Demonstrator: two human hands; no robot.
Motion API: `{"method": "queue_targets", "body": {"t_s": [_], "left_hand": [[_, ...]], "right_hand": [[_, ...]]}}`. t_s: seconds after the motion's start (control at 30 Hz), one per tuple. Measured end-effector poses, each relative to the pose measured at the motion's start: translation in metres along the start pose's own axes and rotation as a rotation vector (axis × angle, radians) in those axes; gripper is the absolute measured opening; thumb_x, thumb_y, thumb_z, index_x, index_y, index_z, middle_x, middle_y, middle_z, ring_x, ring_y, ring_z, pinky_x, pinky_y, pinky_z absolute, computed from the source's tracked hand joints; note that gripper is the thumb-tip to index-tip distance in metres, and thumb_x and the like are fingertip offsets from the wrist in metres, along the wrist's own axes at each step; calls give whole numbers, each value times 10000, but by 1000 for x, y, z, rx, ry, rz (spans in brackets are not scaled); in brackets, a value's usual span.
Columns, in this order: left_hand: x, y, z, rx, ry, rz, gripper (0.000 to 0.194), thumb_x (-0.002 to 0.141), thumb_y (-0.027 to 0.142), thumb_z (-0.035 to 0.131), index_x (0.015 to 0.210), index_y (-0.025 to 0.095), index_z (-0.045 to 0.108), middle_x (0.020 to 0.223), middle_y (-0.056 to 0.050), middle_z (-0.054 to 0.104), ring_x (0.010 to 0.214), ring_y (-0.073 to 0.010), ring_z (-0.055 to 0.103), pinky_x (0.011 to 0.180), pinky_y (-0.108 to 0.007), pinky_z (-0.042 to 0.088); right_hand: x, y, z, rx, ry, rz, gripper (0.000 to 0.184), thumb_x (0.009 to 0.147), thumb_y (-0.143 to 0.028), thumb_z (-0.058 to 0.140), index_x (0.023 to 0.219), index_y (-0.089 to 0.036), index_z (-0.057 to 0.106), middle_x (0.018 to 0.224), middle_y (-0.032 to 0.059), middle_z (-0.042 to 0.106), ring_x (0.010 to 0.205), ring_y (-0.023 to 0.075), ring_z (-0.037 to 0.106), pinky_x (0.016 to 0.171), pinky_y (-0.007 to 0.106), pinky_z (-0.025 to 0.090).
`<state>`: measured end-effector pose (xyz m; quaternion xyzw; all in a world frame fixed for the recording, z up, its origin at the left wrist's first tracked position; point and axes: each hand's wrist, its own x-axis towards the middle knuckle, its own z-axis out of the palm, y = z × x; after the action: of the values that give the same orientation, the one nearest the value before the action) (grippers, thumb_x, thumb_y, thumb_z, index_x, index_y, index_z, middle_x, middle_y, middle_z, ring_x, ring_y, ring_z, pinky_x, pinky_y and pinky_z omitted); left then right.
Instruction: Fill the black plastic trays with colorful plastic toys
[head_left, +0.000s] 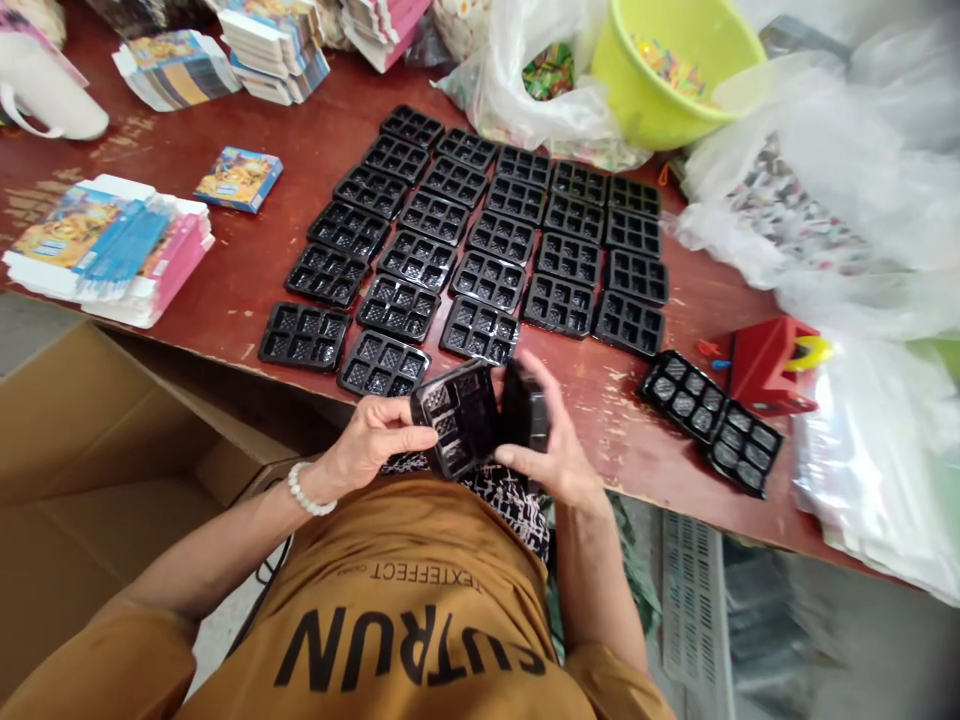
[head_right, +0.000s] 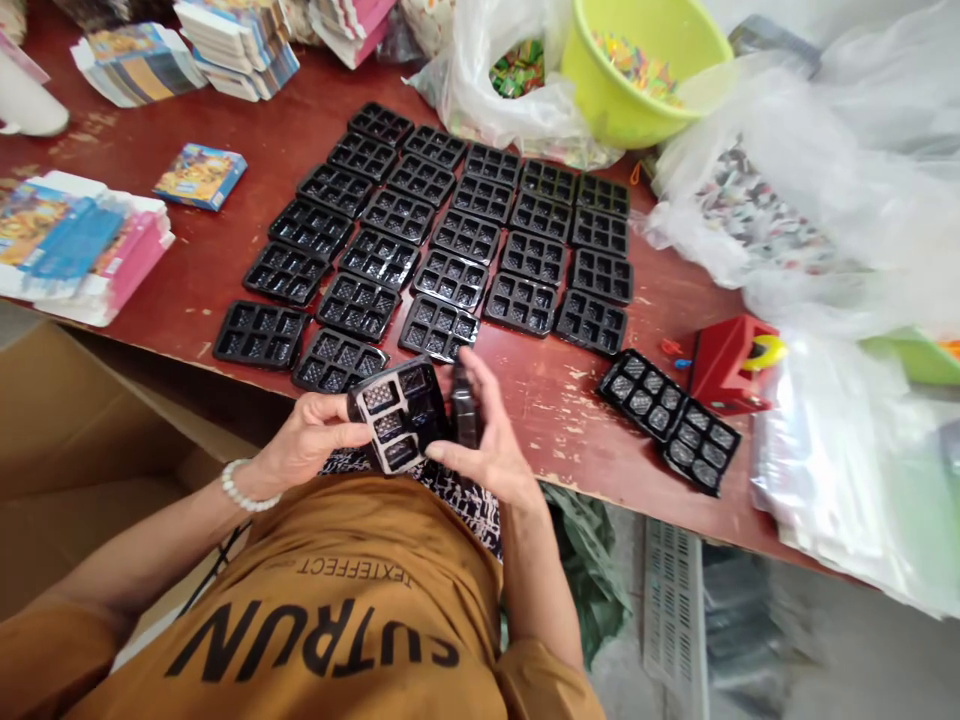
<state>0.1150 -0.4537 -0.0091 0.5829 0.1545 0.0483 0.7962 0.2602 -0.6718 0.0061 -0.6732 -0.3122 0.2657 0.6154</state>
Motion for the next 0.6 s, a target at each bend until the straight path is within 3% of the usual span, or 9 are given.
{"method": "queue_targets", "body": {"t_s": [0.07,0.13,0.3,0.43,0.6], "left_hand": [[5,1,8,-46,53,-38,344,708,391,957,627,156,718,682,-47,736,636,-165,675,675,-291,569],[14,1,24,-104,27,-128,347,710,423,958,708,152,742,715,-75,769,644,-191,735,663,-298,608],[46,-11,82,-271,-105,-245,455,641,439,993,822,136,706,749,-83,780,651,-205,776,611,-278,634],[55,-22,101,-351,-97,-263,482,609,417,1015,823,132,690,754,-61,772,653,-203,779,610,-275,641],[27,-28,82,-366,-45,-346,456,624,365,1036,871,114,746,797,-74,789,692,-194,786,665,-268,644]], "right_hand": [[-6,0,-26,-113,220,-23,1160,728,-610,908,1671,-383,271,1595,122,491,1295,348,638,1128,614,534],[-12,1,-48,-171,399,-54,1142,723,-604,908,1661,-409,286,1578,121,494,1243,345,654,1076,611,552],[-28,7,-78,-121,597,-94,1137,627,-521,971,1603,-418,398,1507,108,565,1174,331,685,1002,537,574],[-40,16,-83,-107,639,-81,1155,610,-509,976,1602,-404,395,1494,88,574,1164,302,684,1050,551,555],[-40,29,-70,-162,516,-57,1160,664,-554,956,1639,-403,347,1530,100,534,1185,306,667,1075,574,552]]}}
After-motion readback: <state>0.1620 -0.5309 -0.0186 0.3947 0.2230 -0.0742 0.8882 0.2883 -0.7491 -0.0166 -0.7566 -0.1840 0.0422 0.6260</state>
